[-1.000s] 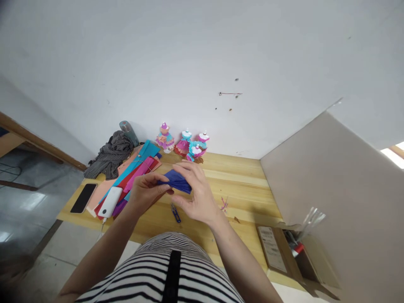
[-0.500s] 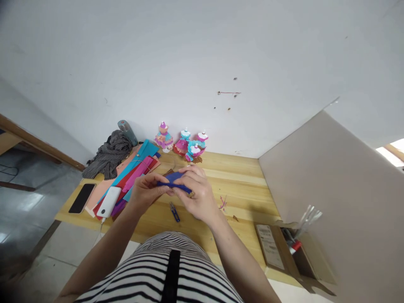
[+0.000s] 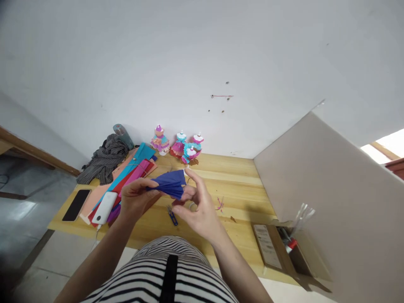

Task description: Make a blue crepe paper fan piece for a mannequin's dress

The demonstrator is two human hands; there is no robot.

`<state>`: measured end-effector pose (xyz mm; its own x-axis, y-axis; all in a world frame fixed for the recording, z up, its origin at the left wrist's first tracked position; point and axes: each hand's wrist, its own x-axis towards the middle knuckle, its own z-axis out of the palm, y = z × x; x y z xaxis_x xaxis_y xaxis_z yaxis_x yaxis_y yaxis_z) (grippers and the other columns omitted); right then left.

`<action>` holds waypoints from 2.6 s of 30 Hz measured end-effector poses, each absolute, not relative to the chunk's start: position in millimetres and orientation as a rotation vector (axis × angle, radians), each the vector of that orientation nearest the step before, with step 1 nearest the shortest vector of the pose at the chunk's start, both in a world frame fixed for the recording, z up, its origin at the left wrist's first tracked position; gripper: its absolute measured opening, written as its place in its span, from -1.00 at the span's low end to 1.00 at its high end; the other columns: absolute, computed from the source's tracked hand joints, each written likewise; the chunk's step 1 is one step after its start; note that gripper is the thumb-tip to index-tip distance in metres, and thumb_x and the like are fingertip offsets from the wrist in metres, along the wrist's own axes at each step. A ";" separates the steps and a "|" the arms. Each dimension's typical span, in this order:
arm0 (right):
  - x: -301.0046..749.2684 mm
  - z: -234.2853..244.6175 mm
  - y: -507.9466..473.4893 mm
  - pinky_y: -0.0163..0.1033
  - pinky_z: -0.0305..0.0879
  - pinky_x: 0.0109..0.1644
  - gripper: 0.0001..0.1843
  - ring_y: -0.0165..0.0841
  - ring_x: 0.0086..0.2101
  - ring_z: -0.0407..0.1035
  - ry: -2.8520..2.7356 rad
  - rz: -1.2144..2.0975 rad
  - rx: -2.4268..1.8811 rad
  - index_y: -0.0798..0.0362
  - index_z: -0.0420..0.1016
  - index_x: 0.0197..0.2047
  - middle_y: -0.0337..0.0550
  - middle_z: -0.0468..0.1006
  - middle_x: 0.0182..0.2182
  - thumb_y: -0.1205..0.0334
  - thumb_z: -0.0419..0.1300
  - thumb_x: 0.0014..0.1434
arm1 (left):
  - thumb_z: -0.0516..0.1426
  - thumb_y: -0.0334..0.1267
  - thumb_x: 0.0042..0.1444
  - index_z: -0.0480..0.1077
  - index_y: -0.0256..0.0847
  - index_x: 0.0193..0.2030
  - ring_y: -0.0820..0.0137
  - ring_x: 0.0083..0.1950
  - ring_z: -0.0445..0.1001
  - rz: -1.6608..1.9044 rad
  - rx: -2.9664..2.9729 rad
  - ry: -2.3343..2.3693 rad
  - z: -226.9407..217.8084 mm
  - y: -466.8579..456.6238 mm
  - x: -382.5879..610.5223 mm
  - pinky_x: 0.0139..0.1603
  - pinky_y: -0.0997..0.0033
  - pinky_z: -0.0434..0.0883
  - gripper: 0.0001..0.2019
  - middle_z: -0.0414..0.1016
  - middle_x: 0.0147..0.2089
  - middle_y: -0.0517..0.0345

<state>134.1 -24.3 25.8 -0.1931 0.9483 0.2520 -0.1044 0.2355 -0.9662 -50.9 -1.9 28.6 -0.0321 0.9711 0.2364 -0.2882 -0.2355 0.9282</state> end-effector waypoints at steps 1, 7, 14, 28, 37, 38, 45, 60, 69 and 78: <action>131.7 27.0 -23.8 -0.16 0.46 -0.22 -0.20 -0.32 -0.37 0.52 -1.387 1.230 -0.885 -0.21 0.08 0.28 -0.26 0.58 -0.35 0.22 0.36 0.07 | 0.40 -0.33 -0.15 0.57 -0.21 -0.42 0.35 -0.44 0.62 1.492 1.164 0.852 28.7 -1.8 -49.2 -0.37 0.44 0.58 -0.86 0.62 -0.46 0.16; 126.3 35.1 -20.5 -0.22 0.50 -0.36 -0.63 -0.34 -0.44 0.53 -1.305 1.235 -0.910 -0.06 0.38 -0.06 -0.22 0.60 -0.34 0.21 0.36 0.07 | 0.41 -0.40 -0.23 0.59 -0.20 -0.46 0.36 -0.49 0.57 1.458 1.199 0.943 31.5 -2.4 -43.1 -0.45 0.45 0.53 -0.85 0.61 -0.49 0.13; 129.5 39.0 -19.0 -0.28 0.49 -0.42 -0.75 -0.36 -0.51 0.52 -1.278 1.208 -0.893 0.00 0.46 -0.25 -0.24 0.59 -0.44 0.19 0.40 0.02 | 0.43 -0.30 -0.24 0.57 -0.26 -0.45 0.35 -0.47 0.59 1.386 1.193 0.965 32.6 -2.2 -43.1 -0.39 0.44 0.54 -0.81 0.62 -0.50 0.12; 130.9 43.8 -11.1 -0.29 0.47 -0.45 -0.77 -0.36 -0.54 0.51 -1.244 1.251 -0.948 0.03 0.50 -0.40 -0.22 0.58 -0.50 0.11 0.42 -0.03 | 0.44 -0.27 -0.24 0.53 -0.27 -0.44 0.31 -0.49 0.62 1.167 0.981 0.780 36.7 -3.0 -43.0 -0.37 0.39 0.58 -0.76 0.64 -0.49 0.13; 122.1 35.1 -12.6 -0.28 0.44 -0.39 -0.87 -0.37 -0.50 0.50 -1.175 1.092 -1.015 0.00 0.53 -0.36 -0.23 0.59 -0.48 0.22 0.38 0.00 | 0.40 -0.27 -0.17 0.58 -0.23 -0.33 0.33 -0.49 0.62 1.346 0.912 0.862 32.2 -8.8 -33.2 -0.36 0.38 0.57 -0.78 0.65 -0.47 0.15; 121.2 34.0 -12.7 -0.27 0.45 -0.39 -0.87 -0.36 -0.50 0.50 -1.161 1.091 -1.017 0.00 0.54 -0.36 -0.23 0.59 -0.47 0.21 0.38 0.00 | 0.40 -0.27 -0.16 0.58 -0.23 -0.35 0.33 -0.49 0.61 1.371 0.905 0.877 31.8 -9.6 -31.9 -0.36 0.37 0.58 -0.80 0.64 -0.47 0.15; 123.3 28.2 -15.5 -0.24 0.42 -0.34 -0.87 -0.35 -0.46 0.49 -1.165 1.003 -1.035 -0.02 0.58 -0.34 -0.22 0.60 -0.46 0.24 0.39 -0.02 | 0.39 -0.26 -0.16 0.59 -0.19 -0.36 0.31 -0.45 0.63 1.442 0.953 0.944 35.0 -14.0 -30.4 -0.31 0.35 0.59 -0.82 0.65 -0.48 0.16; 132.9 32.3 -17.1 -0.26 0.43 -0.41 -0.87 -0.34 -0.52 0.52 -1.176 1.108 -0.900 -0.01 0.55 -0.33 -0.23 0.61 -0.50 0.21 0.38 0.02 | 0.37 -0.26 -0.10 0.55 -0.23 -0.34 0.30 -0.45 0.64 1.492 1.083 1.014 36.6 -19.8 -34.8 -0.35 0.40 0.58 -0.83 0.63 -0.44 0.15; 133.6 30.2 -17.4 -0.23 0.46 -0.32 -0.91 -0.33 -0.41 0.49 -1.168 1.015 -0.893 -0.04 0.61 -0.36 -0.18 0.58 -0.43 0.22 0.39 0.00 | 0.38 -0.33 -0.18 0.55 -0.22 -0.41 0.38 -0.35 0.60 1.583 1.094 1.156 29.0 -19.7 -33.4 -0.25 0.44 0.56 -0.85 0.62 -0.40 0.17; 131.7 27.2 -17.8 -0.24 0.50 -0.39 -0.88 -0.35 -0.49 0.49 -1.065 1.024 -0.902 -0.01 0.58 -0.40 -0.22 0.54 -0.46 0.22 0.41 -0.04 | 0.37 -0.35 -0.17 0.61 -0.17 -0.39 0.31 -0.23 0.61 1.593 1.178 1.141 28.9 -19.5 -36.0 -0.17 0.37 0.57 -0.87 0.65 -0.31 0.08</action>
